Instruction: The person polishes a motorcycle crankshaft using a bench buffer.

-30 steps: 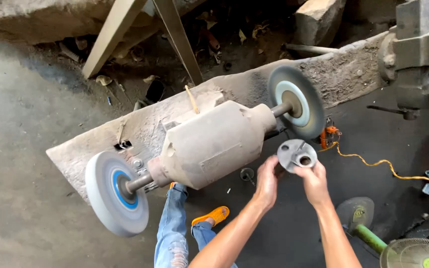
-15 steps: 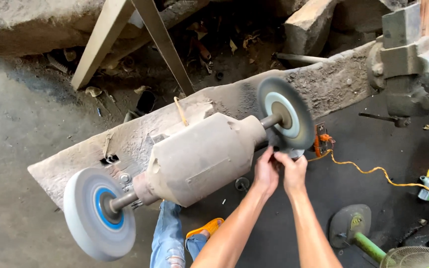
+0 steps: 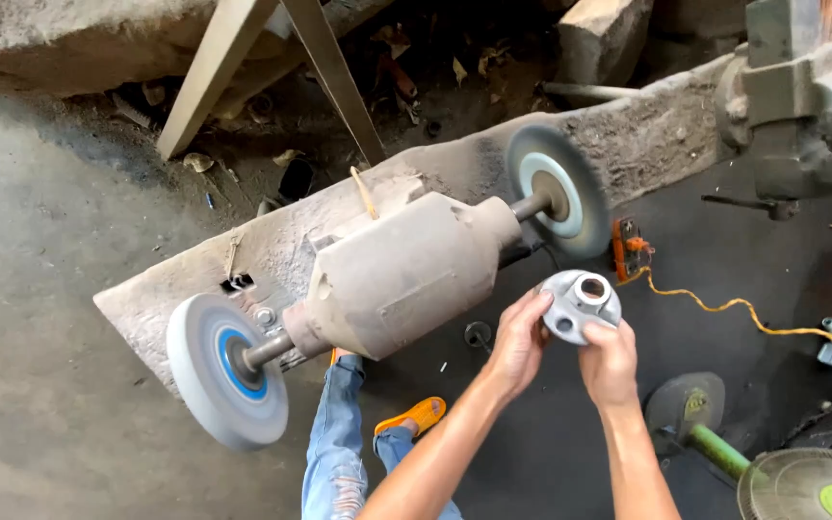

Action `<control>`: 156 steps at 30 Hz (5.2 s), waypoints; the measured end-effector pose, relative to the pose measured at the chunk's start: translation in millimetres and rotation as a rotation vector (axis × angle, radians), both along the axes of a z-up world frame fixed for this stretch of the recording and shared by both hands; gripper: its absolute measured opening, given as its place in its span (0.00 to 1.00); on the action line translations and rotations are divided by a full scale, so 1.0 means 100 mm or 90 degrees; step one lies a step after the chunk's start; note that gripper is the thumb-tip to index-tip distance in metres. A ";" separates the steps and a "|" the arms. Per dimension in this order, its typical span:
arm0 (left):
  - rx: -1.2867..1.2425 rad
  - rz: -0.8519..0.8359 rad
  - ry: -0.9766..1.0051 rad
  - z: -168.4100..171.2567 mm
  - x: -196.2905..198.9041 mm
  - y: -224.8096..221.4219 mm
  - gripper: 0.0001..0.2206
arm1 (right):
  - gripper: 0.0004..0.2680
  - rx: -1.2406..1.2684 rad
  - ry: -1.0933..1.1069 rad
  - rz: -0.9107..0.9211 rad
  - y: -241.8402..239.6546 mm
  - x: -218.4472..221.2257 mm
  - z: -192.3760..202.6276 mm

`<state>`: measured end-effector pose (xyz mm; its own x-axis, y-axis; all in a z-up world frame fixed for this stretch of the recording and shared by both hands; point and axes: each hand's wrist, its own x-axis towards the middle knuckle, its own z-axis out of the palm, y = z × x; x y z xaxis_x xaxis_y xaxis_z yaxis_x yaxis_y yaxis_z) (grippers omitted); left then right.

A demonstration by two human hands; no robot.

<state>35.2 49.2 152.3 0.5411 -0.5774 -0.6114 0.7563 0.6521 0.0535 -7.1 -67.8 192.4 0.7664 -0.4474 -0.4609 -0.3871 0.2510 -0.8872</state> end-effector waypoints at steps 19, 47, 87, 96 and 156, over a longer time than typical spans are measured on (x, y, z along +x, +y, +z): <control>0.420 -0.167 -0.116 -0.28 0.36 -0.49 0.13 | 0.17 0.302 0.045 -0.290 -0.75 0.04 -1.53; 0.023 -0.076 -0.184 -0.56 -0.03 -0.67 0.24 | 0.15 0.115 0.024 -0.107 -0.72 0.14 -0.58; 0.372 -0.347 -0.138 -0.85 -0.69 -0.23 0.28 | 0.13 -0.085 0.108 0.003 -0.02 -0.49 -0.51; 0.057 -0.054 0.137 -1.30 -0.34 -0.66 0.20 | 0.11 -0.128 0.195 0.002 -0.16 0.08 -0.84; 0.383 -0.312 0.051 -2.20 -1.90 0.74 0.20 | 0.10 -0.264 0.238 0.718 2.42 -0.36 -1.95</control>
<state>-154.8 123.5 -67.6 0.2500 -0.2956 -0.9220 0.9673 0.1180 0.2244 -43.2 174.2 -2.4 0.6692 0.2068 -0.7137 -0.4485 -0.6534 -0.6099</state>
